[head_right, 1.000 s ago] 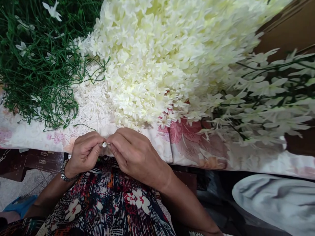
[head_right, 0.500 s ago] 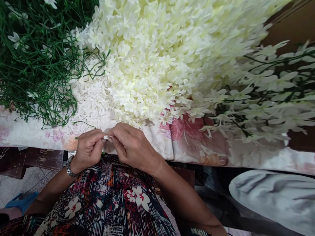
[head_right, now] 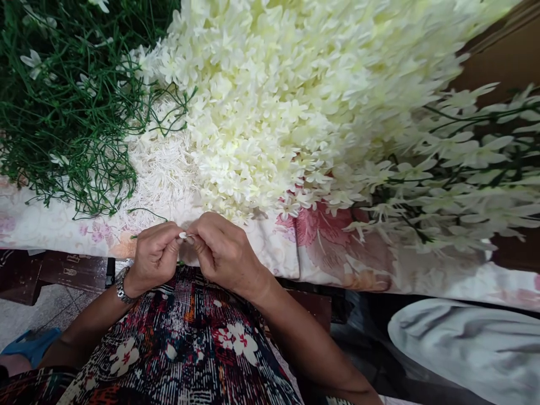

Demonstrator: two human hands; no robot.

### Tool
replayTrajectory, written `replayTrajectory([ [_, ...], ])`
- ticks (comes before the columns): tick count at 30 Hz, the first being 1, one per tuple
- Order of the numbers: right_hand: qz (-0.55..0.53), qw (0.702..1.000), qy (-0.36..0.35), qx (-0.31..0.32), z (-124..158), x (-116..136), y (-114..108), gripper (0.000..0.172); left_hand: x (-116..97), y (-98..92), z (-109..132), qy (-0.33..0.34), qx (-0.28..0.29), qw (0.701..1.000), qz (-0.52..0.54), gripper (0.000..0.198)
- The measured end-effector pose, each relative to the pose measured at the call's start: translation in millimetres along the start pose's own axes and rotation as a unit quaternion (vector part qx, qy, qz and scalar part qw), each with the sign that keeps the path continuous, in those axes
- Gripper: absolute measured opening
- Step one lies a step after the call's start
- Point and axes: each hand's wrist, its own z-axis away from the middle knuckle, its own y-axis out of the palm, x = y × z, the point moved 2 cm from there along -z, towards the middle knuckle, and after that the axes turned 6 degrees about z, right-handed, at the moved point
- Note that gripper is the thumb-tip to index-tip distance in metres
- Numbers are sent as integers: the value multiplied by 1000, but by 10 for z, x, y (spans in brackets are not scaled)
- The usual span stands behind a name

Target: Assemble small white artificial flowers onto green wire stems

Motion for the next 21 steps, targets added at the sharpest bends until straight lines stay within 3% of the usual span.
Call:
replayTrajectory([
  [2, 2, 1000, -3, -5, 4, 10, -14, 6, -8, -23, -2, -16, -1, 999, 32, 12],
  [7, 10, 1000, -11, 0, -9, 43, -128, 34, -45, -88, -13, -38, 11, 995, 88, 14],
  [9, 0, 1000, -11, -6, -9, 52, -178, 38, -44, -102, -12, -35, 11, 996, 87, 14],
  [14, -15, 998, -34, -53, 13, 37, -233, 30, -12, -97, 5, -6, -4, 997, 73, 14],
  [21, 48, 995, -83, 3, 19, 11, -158, 20, -44, -75, -5, 27, 11, 1000, 11, 15],
])
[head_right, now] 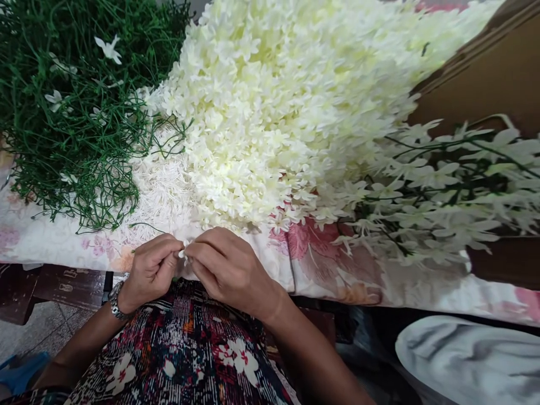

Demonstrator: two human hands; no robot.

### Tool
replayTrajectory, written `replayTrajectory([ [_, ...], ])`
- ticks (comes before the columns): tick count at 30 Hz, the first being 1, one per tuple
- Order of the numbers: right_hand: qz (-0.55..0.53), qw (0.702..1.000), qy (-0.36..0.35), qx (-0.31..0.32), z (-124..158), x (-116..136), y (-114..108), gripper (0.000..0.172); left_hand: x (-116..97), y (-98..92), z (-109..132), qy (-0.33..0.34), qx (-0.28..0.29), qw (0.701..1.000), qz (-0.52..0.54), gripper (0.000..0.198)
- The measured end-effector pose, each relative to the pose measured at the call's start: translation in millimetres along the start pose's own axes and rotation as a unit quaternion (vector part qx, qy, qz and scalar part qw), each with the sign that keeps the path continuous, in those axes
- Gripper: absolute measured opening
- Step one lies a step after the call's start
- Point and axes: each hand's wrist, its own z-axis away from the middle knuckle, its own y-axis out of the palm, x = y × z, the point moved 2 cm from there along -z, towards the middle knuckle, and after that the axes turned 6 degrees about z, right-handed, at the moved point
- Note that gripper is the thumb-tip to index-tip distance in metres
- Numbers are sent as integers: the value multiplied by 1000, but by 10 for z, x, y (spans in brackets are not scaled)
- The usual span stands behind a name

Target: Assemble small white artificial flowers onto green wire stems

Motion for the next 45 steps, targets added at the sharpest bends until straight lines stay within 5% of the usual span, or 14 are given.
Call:
replayTrajectory([
  [5, 11, 1000, 12, -4, -7, -2, 28, 17, -45, 3, -21, 14, 3, 999, -38, 18],
  [13, -14, 999, 39, -26, -47, -43, 79, 12, -52, -36, -58, -61, -5, 998, 11, 13],
  [24, -38, 999, 37, 2, -60, -51, 110, 11, 32, 10, -21, -32, -17, 999, 7, 9],
  [37, -35, 998, 27, -36, -70, -3, 233, 13, 72, 13, 4, -49, -46, 998, 12, 11],
  [45, -23, 999, 15, -19, -128, 36, -10, 18, 0, -39, -6, -46, -80, 991, 97, 10],
])
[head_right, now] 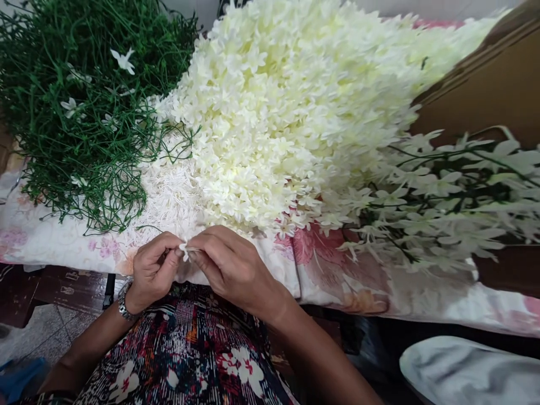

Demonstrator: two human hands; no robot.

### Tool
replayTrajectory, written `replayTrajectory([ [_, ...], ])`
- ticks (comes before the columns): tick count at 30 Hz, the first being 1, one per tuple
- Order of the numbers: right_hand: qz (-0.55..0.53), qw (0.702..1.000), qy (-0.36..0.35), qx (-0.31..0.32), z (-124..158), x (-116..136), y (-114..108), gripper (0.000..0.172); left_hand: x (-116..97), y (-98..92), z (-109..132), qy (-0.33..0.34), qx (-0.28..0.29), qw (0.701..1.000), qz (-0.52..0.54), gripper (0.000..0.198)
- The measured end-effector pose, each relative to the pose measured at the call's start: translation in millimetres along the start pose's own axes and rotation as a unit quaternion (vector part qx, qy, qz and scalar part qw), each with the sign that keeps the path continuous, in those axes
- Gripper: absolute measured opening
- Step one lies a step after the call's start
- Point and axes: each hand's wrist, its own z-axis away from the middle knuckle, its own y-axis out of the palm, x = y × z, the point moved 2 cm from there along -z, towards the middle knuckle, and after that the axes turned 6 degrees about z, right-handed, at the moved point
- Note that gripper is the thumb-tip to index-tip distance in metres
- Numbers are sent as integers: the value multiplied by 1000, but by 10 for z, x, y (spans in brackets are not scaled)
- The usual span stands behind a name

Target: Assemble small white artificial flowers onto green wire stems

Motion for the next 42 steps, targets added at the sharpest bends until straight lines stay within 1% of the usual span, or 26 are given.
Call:
replayTrajectory([
  [2, -4, 1000, 3, -10, -24, 27, -98, 21, -32, -30, -1, 2, -17, 1000, 24, 9],
  [5, 4, 1000, -8, -26, -40, 66, -177, 24, -64, -59, -7, 2, -23, 999, 41, 9],
  [10, 24, 999, -32, -4, -39, 88, -118, 19, -64, -52, -12, 27, -17, 999, 33, 12],
  [16, 13, 1000, -12, 13, -25, 66, -38, 10, -36, -10, 19, 61, -11, 998, -3, 15],
  [23, -13, 1000, 1, -3, -22, 30, 69, 9, 29, 34, 43, 19, -5, 1000, -23, 9],
  [31, -10, 1000, -13, -11, 3, -2, 158, 13, 55, 36, 64, 10, -19, 999, -30, 9],
  [35, -12, 999, -20, -23, -2, -2, 177, 13, 61, 36, 61, -1, -29, 1000, -8, 9],
  [37, -20, 1000, -17, -11, -12, -1, 131, 14, 49, 32, 49, -10, -30, 999, 15, 9],
  [39, -22, 1000, 2, 1, -13, 3, 47, 19, 24, 17, 31, -20, -49, 998, 42, 9],
  [42, -39, 997, 52, -37, 15, 39, -72, 29, -19, -16, 10, -37, -130, 988, 71, 7],
])
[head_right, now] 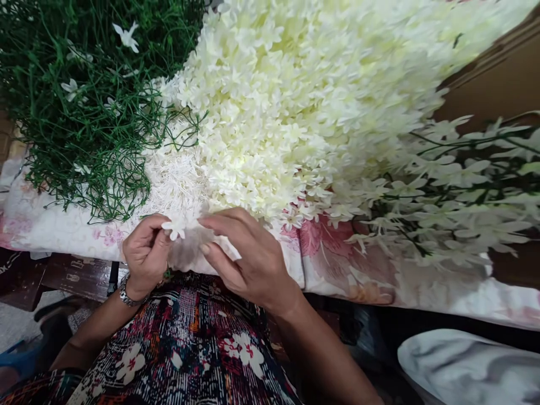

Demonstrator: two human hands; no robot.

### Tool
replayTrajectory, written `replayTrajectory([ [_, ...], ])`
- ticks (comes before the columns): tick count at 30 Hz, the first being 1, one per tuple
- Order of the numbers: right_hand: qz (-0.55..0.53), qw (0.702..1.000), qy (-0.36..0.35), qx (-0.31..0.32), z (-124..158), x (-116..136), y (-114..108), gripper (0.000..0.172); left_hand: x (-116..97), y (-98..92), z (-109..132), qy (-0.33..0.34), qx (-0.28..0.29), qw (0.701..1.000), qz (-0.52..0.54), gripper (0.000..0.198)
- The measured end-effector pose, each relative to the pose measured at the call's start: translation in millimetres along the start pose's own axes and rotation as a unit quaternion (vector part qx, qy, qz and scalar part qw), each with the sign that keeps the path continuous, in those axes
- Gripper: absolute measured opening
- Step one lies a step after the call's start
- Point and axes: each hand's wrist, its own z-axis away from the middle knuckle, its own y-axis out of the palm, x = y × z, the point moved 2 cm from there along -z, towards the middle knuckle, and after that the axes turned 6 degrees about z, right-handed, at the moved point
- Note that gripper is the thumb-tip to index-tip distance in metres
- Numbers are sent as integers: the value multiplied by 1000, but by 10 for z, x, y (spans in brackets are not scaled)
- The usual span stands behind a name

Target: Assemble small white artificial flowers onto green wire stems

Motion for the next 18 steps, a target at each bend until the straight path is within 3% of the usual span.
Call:
replayTrajectory([
  [2, -35, 999, 15, 9, 38, 57, 16, 34, -18, 2, -6, -11, -50, 999, 1, 7],
  [4, -56, 996, 3, 65, 79, 127, 115, 38, -17, 23, -4, -25, -77, 997, -2, 7],
  [6, -42, 995, -28, 82, 109, 177, 218, 26, 1, 44, 6, -40, -94, 995, 10, 8],
  [9, -19, 998, -52, 38, 122, 152, 278, 8, 47, 53, 26, -66, -101, 990, 70, 10],
  [14, 23, 998, -54, 39, 81, 6, 175, 15, 74, 20, 29, -108, -11, 977, 186, 10],
  [18, 79, 989, -100, 79, 18, 51, 102, 16, 17, -10, -1, -125, 106, 975, 149, 6],
])
